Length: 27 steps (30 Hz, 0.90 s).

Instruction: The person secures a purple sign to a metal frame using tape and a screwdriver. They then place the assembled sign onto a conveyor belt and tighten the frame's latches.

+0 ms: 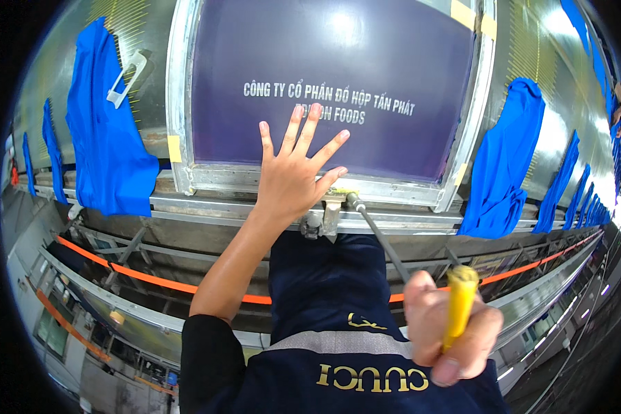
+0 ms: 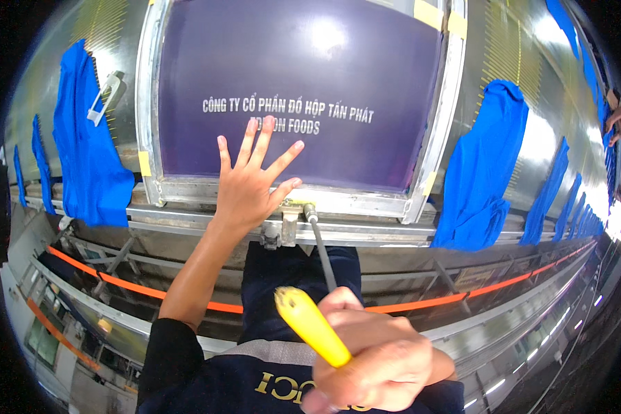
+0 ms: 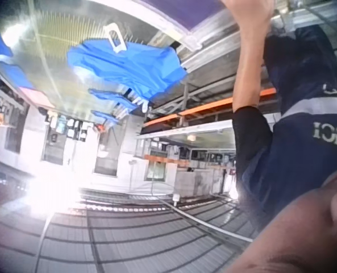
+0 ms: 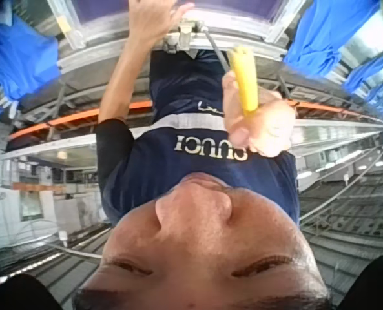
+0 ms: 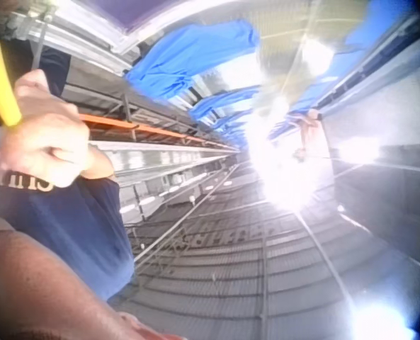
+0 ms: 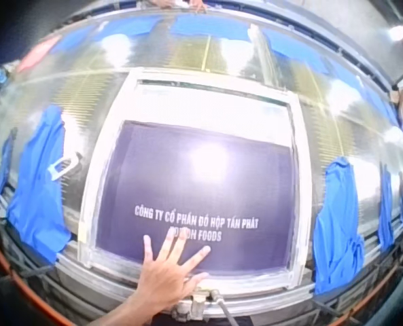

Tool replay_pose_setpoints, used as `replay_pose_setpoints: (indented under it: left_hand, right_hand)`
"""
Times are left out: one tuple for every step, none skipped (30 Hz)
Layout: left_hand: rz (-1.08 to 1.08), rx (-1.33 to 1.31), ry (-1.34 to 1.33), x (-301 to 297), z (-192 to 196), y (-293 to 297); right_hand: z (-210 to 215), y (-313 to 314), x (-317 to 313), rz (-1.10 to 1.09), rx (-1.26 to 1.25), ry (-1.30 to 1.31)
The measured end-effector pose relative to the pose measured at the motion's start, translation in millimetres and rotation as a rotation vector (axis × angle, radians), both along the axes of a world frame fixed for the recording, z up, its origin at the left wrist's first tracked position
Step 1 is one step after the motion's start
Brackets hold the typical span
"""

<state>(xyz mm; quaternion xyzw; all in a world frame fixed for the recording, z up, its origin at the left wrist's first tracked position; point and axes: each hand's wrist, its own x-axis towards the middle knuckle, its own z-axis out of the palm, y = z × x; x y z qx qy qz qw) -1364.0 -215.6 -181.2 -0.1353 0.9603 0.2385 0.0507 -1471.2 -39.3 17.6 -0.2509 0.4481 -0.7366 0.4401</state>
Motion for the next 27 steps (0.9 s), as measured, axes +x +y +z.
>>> replay_pose_setpoints:
  left_hand:
    - [0.0, 0.013, -0.017, 2, 6, 0]
    - [-0.002, 0.027, -0.034, 5, 12, 0]
    - [-0.063, 0.065, -0.035, 4, 23, -2]
    - [-0.134, 0.243, 0.05, 5, 41, 4]
    - [-0.21, 0.421, 0.132, 8, 59, 12]
    - [-0.242, 0.708, 0.157, 11, 77, 26]
    - [-0.21, 0.963, 0.174, 10, 92, 42]
    - [-0.288, 0.944, 0.218, 5, 106, 49]
    - [-0.107, 0.995, 0.293, -1, 108, 64]
    - [-0.041, 1.003, 0.291, 2, 99, 70]
    - [0.02, 1.007, 0.287, 3, 91, 74]
    - [-0.041, 0.976, 0.203, 4, 85, 75]
    - [0.003, 0.962, 0.32, 0, 87, 80]
    - [-0.068, 0.888, 0.341, -1, 89, 79]
    - [-0.057, 0.872, 0.401, -2, 90, 83]
    - [-0.043, 0.847, 0.466, -6, 88, 87]
    - [-0.062, 0.86, 0.418, -10, 97, 84]
    - [-0.067, 0.888, 0.42, -12, 96, 86]
    - [-0.064, 0.882, 0.428, -10, 98, 88]
    - [-0.063, 0.877, 0.435, -8, 99, 89]
    - [-0.056, 0.864, 0.455, -7, 100, 91]
    - [-0.062, 0.858, 0.461, -6, 100, 90]
    - [-0.069, 0.852, 0.466, -4, 101, 89]
    - [-0.072, 0.85, 0.473, -4, 100, 89]
    - [-0.078, 0.849, 0.483, -4, 100, 89]
    - [-0.083, 0.849, 0.493, -4, 100, 89]
    - [-0.091, 0.848, 0.501, -3, 99, 89]
  right_hand:
    - [-2, 1, 1, 0.009, -0.038, 0.021]
    - [4, -1, 1, 0.041, -0.021, 0.004]
    - [5, 1, 3, 0.022, -0.019, 0.0]
    - [5, 3, 8, -0.006, -0.008, -0.016]
    - [4, 3, 4, 0.009, 0.026, 0.04]
    - [8, 3, 2, 0.024, 0.063, 0.085]
    - [19, 0, 3, 0.016, 0.146, 0.016]
    - [11, -2, -2, 0.013, 0.115, 0.078]
    - [4, -5, -8, 0.0, 0.085, 0.141]
    - [-5, -5, -20, -0.024, 0.096, 0.173]
    - [-15, -3, -39, -0.14, 0.147, 0.199]
    - [-30, -1, -63, -0.324, 0.243, 0.242]
    - [-60, 3, -99, -0.547, 0.385, 0.352]
    - [-99, 12, -136, -0.74, 0.608, 0.586]
    - [-150, 32, -172, -0.833, 0.834, 0.775]
    - [-190, 44, -194, -0.829, 0.97, 0.796]
    - [-222, 57, -206, -0.787, 1.128, 0.942]
    - [-226, 49, -206, -0.684, 1.233, 1.021]
    - [-230, 45, -199, -0.688, 1.17, 1.068]
    - [-233, 42, -192, -0.693, 1.108, 1.113]
    - [-236, 44, -194, -0.692, 1.063, 1.061]
    - [-238, 46, -197, -0.692, 1.02, 1.009]
    - [-240, 48, -198, -0.691, 0.978, 0.957]
    - [-238, 48, -197, -0.705, 0.959, 0.962]
    - [-237, 48, -196, -0.719, 0.942, 0.968]
    - [-235, 48, -195, -0.732, 0.924, 0.974]
    - [-236, 51, -196, -0.74, 0.934, 1.02]
